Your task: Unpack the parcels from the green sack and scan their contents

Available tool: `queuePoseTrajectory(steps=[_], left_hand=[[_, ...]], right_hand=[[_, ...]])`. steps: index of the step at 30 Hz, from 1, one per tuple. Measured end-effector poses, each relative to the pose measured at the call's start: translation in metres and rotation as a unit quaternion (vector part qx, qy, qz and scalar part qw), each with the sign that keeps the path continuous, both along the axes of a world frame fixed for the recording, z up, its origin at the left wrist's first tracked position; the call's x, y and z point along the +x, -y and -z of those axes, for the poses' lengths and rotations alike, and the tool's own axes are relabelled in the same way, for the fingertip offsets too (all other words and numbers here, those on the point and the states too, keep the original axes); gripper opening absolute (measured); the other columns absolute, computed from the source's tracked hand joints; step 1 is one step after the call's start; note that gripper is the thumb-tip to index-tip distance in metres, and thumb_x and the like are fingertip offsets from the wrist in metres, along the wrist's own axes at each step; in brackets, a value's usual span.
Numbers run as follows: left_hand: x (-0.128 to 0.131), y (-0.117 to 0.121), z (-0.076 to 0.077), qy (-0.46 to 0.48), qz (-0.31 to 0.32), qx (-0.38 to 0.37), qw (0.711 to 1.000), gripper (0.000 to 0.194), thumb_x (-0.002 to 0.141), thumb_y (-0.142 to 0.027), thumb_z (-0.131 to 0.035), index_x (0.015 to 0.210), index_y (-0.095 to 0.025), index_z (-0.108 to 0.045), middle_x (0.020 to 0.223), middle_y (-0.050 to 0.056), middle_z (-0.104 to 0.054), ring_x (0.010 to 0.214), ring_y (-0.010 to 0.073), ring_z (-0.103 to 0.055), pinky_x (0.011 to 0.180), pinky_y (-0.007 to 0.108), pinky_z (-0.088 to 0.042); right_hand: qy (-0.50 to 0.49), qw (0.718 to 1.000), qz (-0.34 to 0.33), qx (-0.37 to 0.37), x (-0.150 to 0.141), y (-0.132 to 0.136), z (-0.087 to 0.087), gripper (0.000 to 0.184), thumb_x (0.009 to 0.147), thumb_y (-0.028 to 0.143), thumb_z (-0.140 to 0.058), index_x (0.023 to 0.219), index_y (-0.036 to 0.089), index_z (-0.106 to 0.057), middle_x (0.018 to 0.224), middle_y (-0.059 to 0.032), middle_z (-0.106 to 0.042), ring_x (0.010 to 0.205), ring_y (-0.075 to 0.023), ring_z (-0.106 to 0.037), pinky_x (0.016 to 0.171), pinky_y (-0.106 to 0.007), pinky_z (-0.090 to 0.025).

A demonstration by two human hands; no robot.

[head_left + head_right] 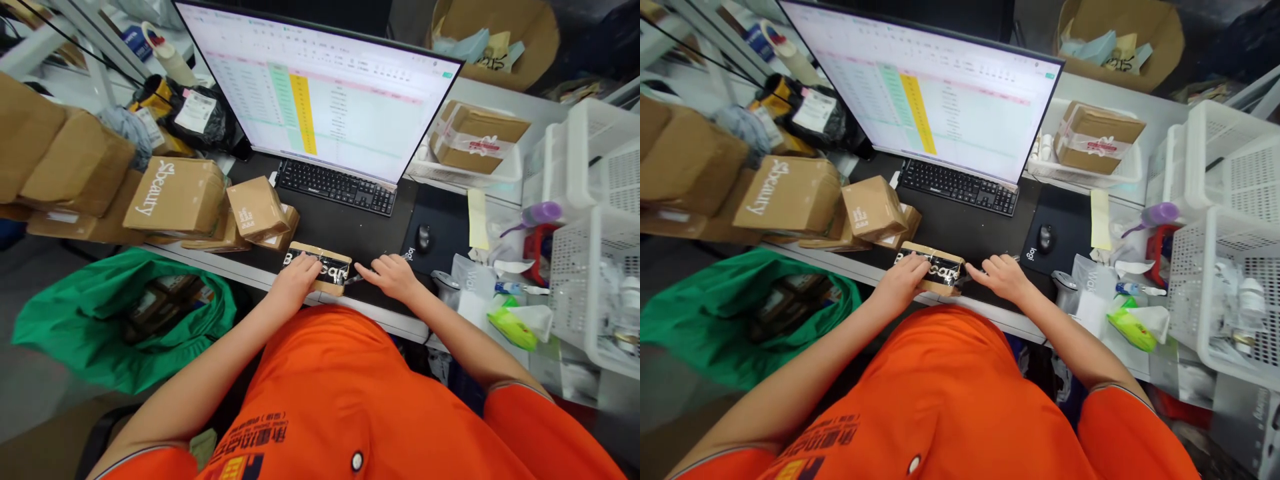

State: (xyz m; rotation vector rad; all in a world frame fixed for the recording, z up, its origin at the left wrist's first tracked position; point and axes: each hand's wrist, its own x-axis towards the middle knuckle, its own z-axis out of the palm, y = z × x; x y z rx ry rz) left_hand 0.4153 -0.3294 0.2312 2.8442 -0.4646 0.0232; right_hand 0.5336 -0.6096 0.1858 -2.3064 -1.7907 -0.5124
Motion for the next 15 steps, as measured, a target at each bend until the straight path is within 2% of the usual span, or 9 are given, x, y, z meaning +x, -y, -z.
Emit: queuePoseTrajectory(steps=[2,6,10,12,15], left_hand=[[0.002,-0.002,-0.004,-0.016,0.002,-0.005,1.0,0.042,0.068,0.004,-0.073,0.101,-0.018,-0.056,0.116,0.013,-0.066,0.108,0.0302,-0.064,0.108,0.05,-0.052],[0.005,-0.006,-0.007,-0.019,0.007,-0.017,1.0,0.031,0.076,0.0,-0.068,0.096,-0.019,-0.055,0.109,0.01,-0.067,0.103,0.0261,-0.066,0.109,0.048,-0.05],[0.002,-0.009,-0.003,0.018,0.019,0.0,1.0,0.017,0.087,-0.007,-0.062,0.094,-0.02,-0.054,0.098,0.005,-0.067,0.095,0.0223,-0.066,0.111,0.044,-0.049],[-0.002,-0.008,-0.001,0.033,0.03,0.012,0.999,0.012,0.092,-0.009,-0.057,0.093,-0.02,-0.054,0.093,0.004,-0.067,0.092,0.021,-0.066,0.111,0.042,-0.049],[-0.011,-0.005,0.0,0.056,0.03,0.003,0.998,0.012,0.096,-0.011,-0.052,0.09,-0.02,-0.055,0.095,0.004,-0.068,0.096,0.0202,-0.067,0.106,0.039,-0.052]], right_hand=[[0.007,1.0,0.018,-0.011,0.013,-0.001,0.005,0.04,0.098,0.01,-0.047,0.131,0.025,-0.063,0.076,-0.0031,-0.054,0.072,-0.0191,-0.037,0.067,-0.035,-0.024],[0.012,0.994,0.104,-0.042,0.029,-0.003,0.013,0.045,0.097,0.007,-0.043,0.133,0.024,-0.063,0.077,-0.0046,-0.055,0.073,-0.0204,-0.04,0.069,-0.036,-0.024],[-0.079,0.979,0.172,-0.073,0.026,-0.001,0.02,0.041,0.097,0.012,-0.043,0.132,0.02,-0.063,0.083,-0.0078,-0.061,0.077,-0.0217,-0.046,0.069,-0.036,-0.028],[-0.167,0.955,0.242,-0.044,0.021,0.001,0.022,0.036,0.1,0.018,-0.04,0.127,0.016,-0.064,0.089,-0.0101,-0.064,0.082,-0.0228,-0.052,0.072,-0.035,-0.035],[-0.33,0.876,0.344,0.077,0.01,-0.01,0.017,0.036,0.102,0.033,-0.04,0.126,0.014,-0.06,0.098,-0.011,-0.066,0.088,-0.0239,-0.059,0.078,-0.037,-0.046]])
